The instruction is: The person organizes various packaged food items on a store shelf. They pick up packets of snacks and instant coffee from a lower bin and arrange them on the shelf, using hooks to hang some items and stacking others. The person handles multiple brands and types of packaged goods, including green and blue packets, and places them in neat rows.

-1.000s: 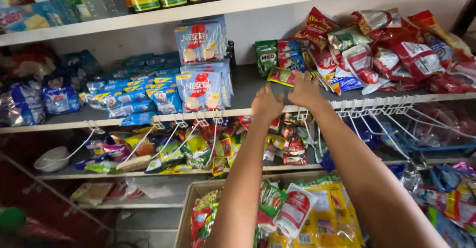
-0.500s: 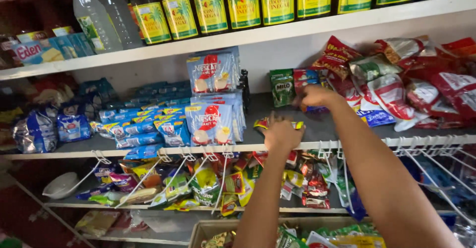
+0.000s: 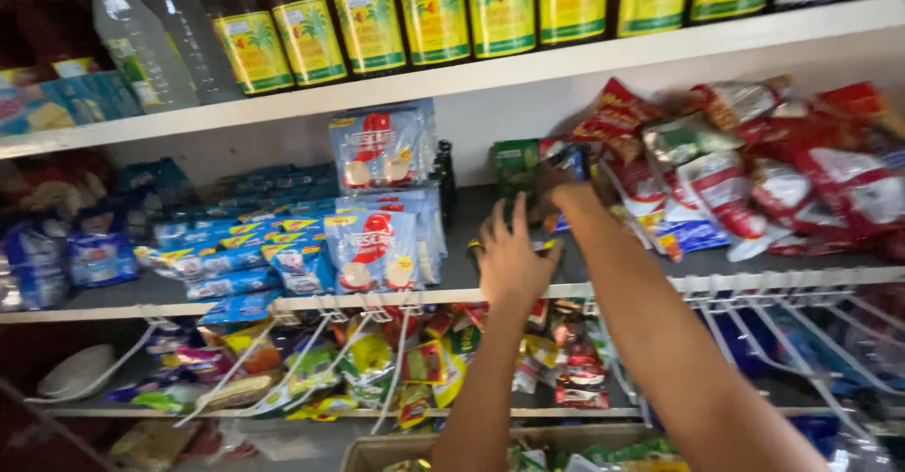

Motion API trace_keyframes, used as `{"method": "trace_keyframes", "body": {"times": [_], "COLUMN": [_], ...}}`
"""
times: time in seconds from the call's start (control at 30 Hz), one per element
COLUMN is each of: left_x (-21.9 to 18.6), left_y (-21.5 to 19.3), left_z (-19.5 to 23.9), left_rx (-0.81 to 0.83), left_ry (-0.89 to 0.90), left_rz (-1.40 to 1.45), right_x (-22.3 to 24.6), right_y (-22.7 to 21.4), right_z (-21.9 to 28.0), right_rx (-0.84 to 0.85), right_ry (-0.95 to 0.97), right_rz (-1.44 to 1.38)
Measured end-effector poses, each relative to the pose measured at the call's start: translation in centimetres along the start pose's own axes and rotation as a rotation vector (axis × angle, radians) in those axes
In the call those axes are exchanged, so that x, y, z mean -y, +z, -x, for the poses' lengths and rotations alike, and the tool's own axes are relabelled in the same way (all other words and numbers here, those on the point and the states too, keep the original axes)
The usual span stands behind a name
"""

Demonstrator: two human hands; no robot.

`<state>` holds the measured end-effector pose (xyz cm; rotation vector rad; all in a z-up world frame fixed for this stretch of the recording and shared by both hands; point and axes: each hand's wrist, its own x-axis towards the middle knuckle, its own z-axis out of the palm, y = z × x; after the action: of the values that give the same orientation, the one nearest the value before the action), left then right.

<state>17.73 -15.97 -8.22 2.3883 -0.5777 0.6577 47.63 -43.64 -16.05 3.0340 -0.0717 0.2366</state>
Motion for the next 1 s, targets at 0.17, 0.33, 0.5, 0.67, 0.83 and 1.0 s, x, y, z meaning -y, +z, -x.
{"method": "trace_keyframes", "body": {"times": [0.17, 0.33, 0.5, 0.67, 0.83, 1.0], "left_x": [1.1, 0.9, 1.6, 3.1, 0.6, -2.0], "left_y": [1.6, 1.2, 0.5, -1.4, -7.0, -10.4], "left_z": [0.5, 1.1, 1.5, 1.2, 3.7, 9.9], "left_rx": [-0.240, -0.185, -0.319, -0.537, -0.477, -0.334], "left_ry": [0.125, 0.061, 0.260, 0.045, -0.023, -0.170], "left_rz": [0.107, 0.257, 0.327, 0.574, 1.085, 1.600], "right_x": [3.0, 2.2, 8.6, 6.5, 9.5, 17.4], "right_y": [-6.7, -11.8, -16.7, -14.1, -15.0, -23.6], "right_z": [16.6, 21.4, 33.1, 33.6, 36.8, 45.1], "right_rx": [0.125, 0.316, 0.086, -0.068, -0.330, 0.296], "right_ry": [-0.257, -0.183, 0.149, 0.060, -0.038, 0.165], "right_rz": [-0.185, -0.326, -0.254, -0.411, -1.064, -2.339]}}
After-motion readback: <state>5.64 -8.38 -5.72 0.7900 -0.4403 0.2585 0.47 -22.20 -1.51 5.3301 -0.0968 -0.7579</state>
